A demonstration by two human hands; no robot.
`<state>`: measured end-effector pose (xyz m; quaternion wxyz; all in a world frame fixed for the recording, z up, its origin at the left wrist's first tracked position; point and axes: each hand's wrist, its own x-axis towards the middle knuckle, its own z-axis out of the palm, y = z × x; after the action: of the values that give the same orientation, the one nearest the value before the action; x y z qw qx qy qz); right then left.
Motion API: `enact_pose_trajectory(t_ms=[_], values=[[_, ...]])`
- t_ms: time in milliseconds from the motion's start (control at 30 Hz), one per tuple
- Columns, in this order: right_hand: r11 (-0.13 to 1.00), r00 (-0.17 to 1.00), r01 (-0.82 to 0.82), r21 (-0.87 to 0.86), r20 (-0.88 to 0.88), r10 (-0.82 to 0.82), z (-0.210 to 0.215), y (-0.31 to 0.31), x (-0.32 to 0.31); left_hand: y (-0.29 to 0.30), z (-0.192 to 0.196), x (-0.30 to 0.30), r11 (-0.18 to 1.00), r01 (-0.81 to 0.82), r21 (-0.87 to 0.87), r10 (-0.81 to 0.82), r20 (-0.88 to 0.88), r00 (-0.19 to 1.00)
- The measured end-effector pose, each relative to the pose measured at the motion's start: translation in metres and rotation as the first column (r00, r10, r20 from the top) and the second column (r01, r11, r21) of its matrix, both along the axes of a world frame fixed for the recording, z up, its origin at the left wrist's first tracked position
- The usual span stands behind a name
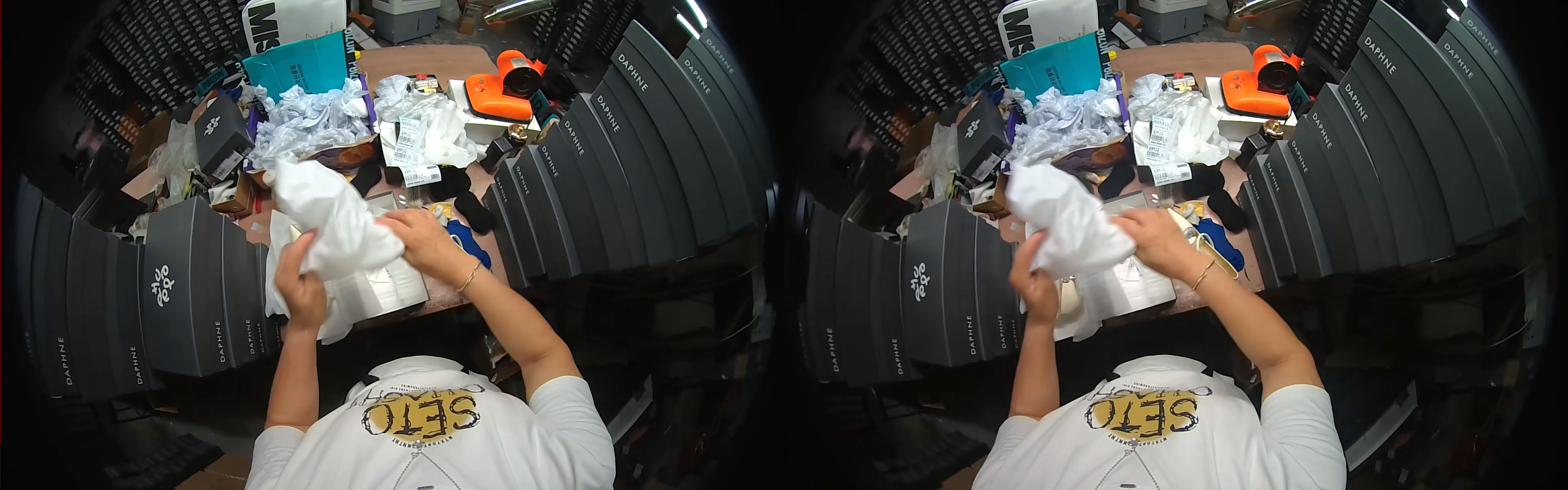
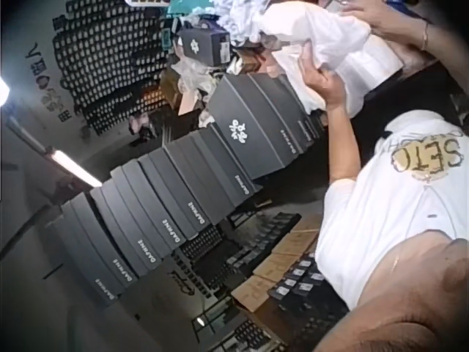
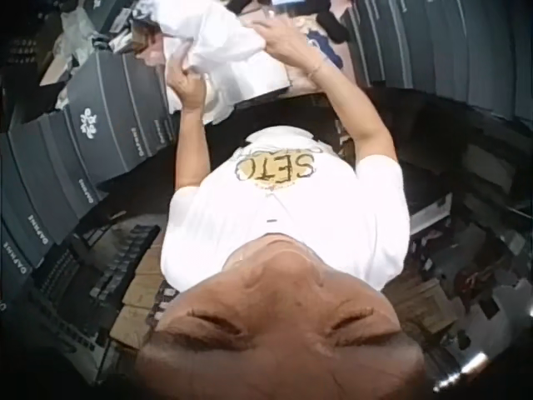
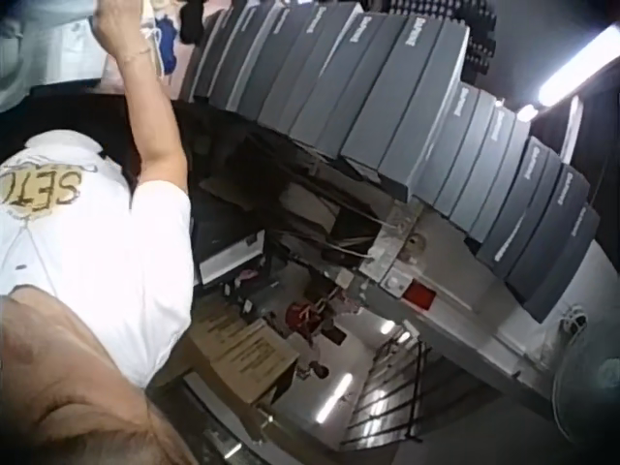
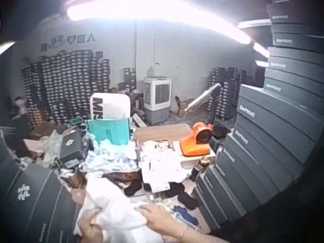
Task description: The person is inspecting shoes and packing them into boxes with tissue paper.
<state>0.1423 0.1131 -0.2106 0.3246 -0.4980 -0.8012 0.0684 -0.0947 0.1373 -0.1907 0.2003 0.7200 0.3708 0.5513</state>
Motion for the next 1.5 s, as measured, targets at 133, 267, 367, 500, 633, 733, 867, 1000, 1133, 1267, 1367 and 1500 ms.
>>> enact_pose_trajectory(t_ms=[133,267,367,500,633,733,867,1000,1133,1267,1367,1500], values=[[0.800,0.909,0.418,-0.430,0.203,-0.365,-0.122,-0.035,0.095,0.024,-0.127,-0.002,0.757,0.080,-0.649,0.247,0.397,0.884],[0.659,0.903,0.399,-0.638,0.397,-0.163,-0.169,-0.080,0.096,0.013,-0.131,0.022,0.660,0.133,-0.739,0.223,0.362,0.905],[0.674,0.941,0.314,-0.669,0.127,-0.312,-0.179,-0.087,0.105,0.017,-0.127,0.041,0.740,0.053,-0.671,0.205,0.299,0.932],[0.621,0.765,-0.165,-0.766,-0.496,-0.410,-0.063,-0.118,0.087,0.028,-0.108,0.053,0.749,0.071,-0.659,0.248,0.378,0.892],[0.538,0.688,-0.484,-0.690,-0.680,-0.253,-0.007,-0.133,0.049,0.017,-0.097,0.076,0.775,0.169,-0.609,0.112,0.395,0.912],[0.593,0.869,-0.298,-0.748,-0.469,-0.155,-0.010,-0.106,0.010,-0.011,-0.074,0.074,0.870,0.122,-0.478,-0.036,0.186,0.982],[0.862,0.995,0.062,-0.504,-0.041,-0.095,-0.063,-0.088,-0.006,-0.022,-0.070,0.041,0.791,0.095,-0.604,-0.021,0.129,0.991],[0.769,0.961,0.085,-0.634,-0.152,-0.231,-0.047,-0.117,-0.009,0.025,-0.094,0.001,0.809,0.007,-0.588,0.214,0.306,0.928],[0.634,0.912,-0.240,-0.735,-0.394,-0.112,-0.007,-0.128,-0.005,0.022,-0.101,0.002,0.846,0.016,-0.533,0.177,0.308,0.935],[0.546,0.910,-0.350,-0.761,-0.415,0.005,0.010,-0.094,-0.026,-0.017,-0.062,0.016,0.877,0.097,-0.471,-0.028,0.151,0.988],[0.720,0.962,-0.149,-0.678,-0.268,-0.053,-0.030,-0.057,-0.044,-0.042,-0.045,0.005,0.742,0.387,-0.547,-0.314,0.227,0.922],[0.802,0.985,0.013,-0.597,-0.131,-0.113,-0.072,-0.040,-0.057,-0.033,-0.047,-0.011,0.873,0.209,-0.441,-0.228,0.009,0.974]])
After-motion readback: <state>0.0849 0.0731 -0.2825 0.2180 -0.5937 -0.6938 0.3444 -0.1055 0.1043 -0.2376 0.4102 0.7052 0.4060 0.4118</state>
